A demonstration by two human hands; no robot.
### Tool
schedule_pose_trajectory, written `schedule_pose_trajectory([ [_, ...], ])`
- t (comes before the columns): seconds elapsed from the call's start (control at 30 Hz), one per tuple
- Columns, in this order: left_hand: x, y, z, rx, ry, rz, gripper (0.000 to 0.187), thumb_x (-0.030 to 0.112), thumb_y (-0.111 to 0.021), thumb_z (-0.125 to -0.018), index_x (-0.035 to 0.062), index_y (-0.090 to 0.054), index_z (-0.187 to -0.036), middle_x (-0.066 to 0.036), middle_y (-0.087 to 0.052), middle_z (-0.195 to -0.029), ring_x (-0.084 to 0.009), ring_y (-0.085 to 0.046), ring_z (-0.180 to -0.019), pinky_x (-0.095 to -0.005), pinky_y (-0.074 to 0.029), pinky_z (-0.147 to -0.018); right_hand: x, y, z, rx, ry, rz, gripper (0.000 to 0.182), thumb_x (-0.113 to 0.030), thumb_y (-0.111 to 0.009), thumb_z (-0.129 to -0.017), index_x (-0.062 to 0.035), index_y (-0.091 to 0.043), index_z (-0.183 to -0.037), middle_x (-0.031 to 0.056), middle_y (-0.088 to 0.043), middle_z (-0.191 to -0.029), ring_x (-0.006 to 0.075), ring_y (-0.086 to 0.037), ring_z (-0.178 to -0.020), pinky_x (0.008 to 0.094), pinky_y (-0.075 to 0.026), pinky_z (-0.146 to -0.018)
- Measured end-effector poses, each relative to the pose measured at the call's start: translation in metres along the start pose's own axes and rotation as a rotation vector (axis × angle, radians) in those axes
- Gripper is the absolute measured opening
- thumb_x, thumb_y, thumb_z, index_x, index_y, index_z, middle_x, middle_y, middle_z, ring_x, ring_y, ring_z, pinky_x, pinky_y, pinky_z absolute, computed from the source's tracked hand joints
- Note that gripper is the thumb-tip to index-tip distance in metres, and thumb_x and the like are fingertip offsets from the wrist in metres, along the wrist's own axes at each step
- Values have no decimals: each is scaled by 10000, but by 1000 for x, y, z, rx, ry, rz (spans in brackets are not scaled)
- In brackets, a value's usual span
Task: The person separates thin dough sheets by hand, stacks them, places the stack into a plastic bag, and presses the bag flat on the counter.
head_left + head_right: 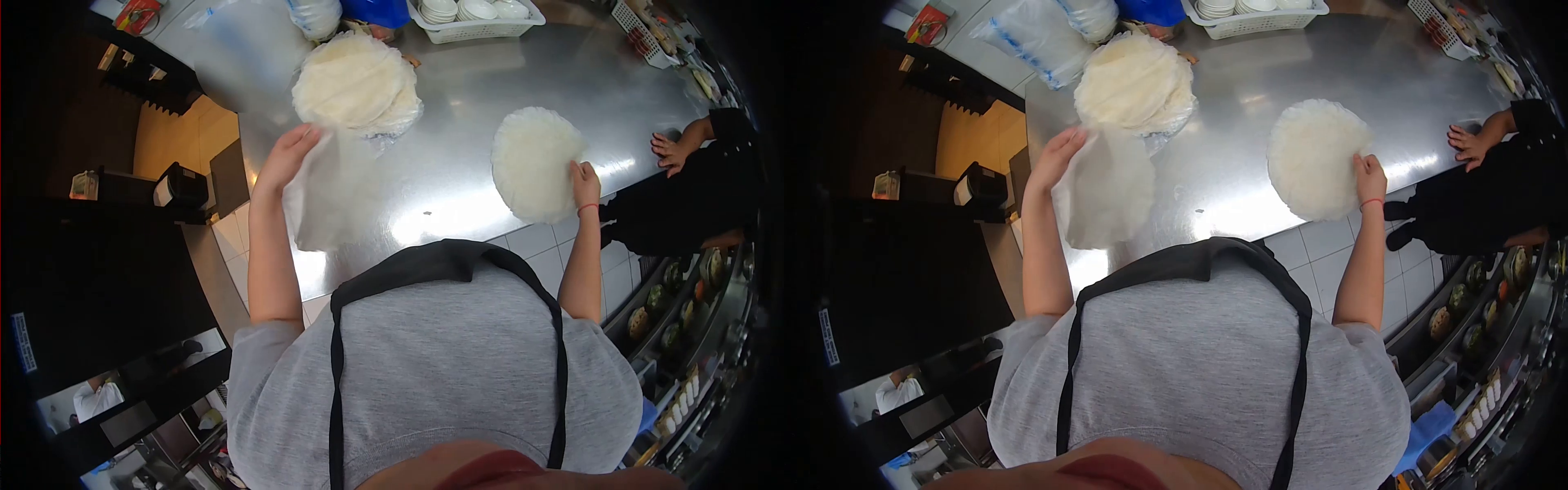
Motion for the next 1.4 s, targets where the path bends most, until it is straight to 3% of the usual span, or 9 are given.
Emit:
schedule_pose_trajectory([
  [0.43, 75, 87, -65, 61, 22, 890, 342, 283, -495, -893, 31, -564, -1114, -124, -613, -1046, -246, -601, -929, -354, -493, -799, -23, -5, 24, 198, 146, -529, 273, -227, -597, -857, -7, -474, -752, 1, -455, -628, 65, -397, -624, 212, -370, -569],
  [0.53, 75, 119, -110, -396, -62, 907, 357, 278, -488, -899, 16, -564, -1130, -123, -593, -1096, -232, -577, -996, -331, -461, -855, -40, 2, 34, 222, 119, -511, 273, -225, -591, -865, -9, -472, -746, -9, -458, -633, 52, -386, -628, 201, -361, -561],
  [0.6, 68, 166, -145, 472, -154, 319, 382, 274, -489, -901, -2, -552, -1156, -123, -574, -1137, -212, -542, -1055, -307, -416, -905, -41, 3, 36, 232, 93, -444, 277, -229, -590, -866, -11, -470, -745, -9, -459, -634, 49, -383, -628, 200, -359, -558],
  [0.67, 103, 105, -144, 559, -216, -84, 411, 277, -489, -899, -25, -536, -1173, -127, -567, -1156, -198, -525, -1072, -294, -381, -937, -39, 3, 35, 249, 121, -456, 278, -229, -587, -868, -12, -469, -741, -9, -461, -634, 52, -382, -625, 204, -363, -559],
  [0.73, 92, 51, -172, 474, -281, -173, 390, 272, -463, -909, -32, -557, -1136, -136, -567, -1153, -202, -518, -1073, -294, -356, -959, -40, 3, 35, 264, 129, -452, 279, -229, -586, -868, -12, -467, -738, -6, -459, -632, 54, -381, -622, 207, -364, -557],
  [0.83, 38, -35, -215, 306, -15, -302, 470, 395, -427, -897, 62, -490, -1222, -137, -603, -941, -242, -605, -709, -339, -492, -470, -42, 5, 37, 287, 135, -451, 289, -230, -587, -867, -12, -455, -729, 3, -450, -626, 60, -375, -617, 212, -361, -552],
  [0.97, -14, -121, -219, -8, 218, -196, 558, 362, -540, -861, 75, -386, -1314, -109, -558, -972, -176, -567, -547, -325, -479, -478, -38, 4, 36, 282, 120, -420, 315, -236, -590, -865, -12, -425, -718, 21, -429, -621, 69, -360, -618, 217, -351, -543],
  [1.13, 17, -124, -166, 170, -413, -588, 636, 303, -693, -753, 104, -413, -1289, -100, -529, -963, -204, -570, -740, -343, -476, -644, -28, -3, 32, 268, 101, -428, 329, -231, -586, -871, -15, -399, -708, 6, -409, -639, 61, -344, -635, 200, -336, -554],
  [1.4, 3, -69, -83, 282, -379, -992, 573, 290, -741, -676, 87, -511, -1159, -113, -497, -1073, -289, -479, -996, -414, -416, -825, -31, -9, 20, 202, 85, -617, 307, -220, -606, -852, 42, -538, -998, 67, -563, -834, 122, -522, -809, 252, -434, -741],
])
Point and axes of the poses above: each hand's wrist, its own z-axis away from the middle knuckle, its own y-axis out of the back of the hand, x = y × z, the point moved 7 cm from there along -z, towards the middle knuckle
